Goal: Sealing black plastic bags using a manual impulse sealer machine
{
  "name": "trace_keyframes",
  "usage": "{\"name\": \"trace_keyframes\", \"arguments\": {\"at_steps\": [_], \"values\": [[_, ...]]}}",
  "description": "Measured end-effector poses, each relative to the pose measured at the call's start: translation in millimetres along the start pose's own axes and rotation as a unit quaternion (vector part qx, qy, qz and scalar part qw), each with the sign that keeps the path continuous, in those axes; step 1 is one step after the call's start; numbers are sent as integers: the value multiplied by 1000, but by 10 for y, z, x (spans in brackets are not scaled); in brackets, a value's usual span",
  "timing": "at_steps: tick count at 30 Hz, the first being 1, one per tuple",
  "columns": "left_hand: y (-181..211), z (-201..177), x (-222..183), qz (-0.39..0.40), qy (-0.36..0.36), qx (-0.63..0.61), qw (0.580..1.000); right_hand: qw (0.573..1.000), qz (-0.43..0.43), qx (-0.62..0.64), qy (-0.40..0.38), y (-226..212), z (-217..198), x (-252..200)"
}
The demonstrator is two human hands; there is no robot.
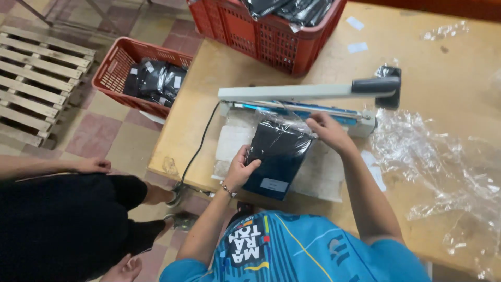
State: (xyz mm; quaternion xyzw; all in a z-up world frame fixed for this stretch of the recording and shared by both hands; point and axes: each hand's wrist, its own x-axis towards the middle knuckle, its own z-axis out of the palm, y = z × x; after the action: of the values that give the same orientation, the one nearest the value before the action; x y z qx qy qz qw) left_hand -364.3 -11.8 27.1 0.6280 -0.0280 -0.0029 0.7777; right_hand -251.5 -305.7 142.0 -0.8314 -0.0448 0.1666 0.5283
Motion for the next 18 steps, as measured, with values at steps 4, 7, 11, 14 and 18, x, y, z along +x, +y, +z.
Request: {"name": "trace_keyframes", "arguments": {"at_steps": [4,7,11,14,18], "values": [[64,-85,-154,-16,-53,27,998,992,-26,43,-119,-192,261,-23],[-144,-219,-188,-21,-49,32,998,985,-133,-3,-110,194,367,162],[-251,-301,-251,-24,-35,38,998,961,-148,188,141,595,165,303],[-256,-197,-243,-26,-44,19,999,934,-103,243,243,462,-25,190],[-162,-242,-230,-38,-59,78,994,870,-86,286,393,718,-761,111]]}}
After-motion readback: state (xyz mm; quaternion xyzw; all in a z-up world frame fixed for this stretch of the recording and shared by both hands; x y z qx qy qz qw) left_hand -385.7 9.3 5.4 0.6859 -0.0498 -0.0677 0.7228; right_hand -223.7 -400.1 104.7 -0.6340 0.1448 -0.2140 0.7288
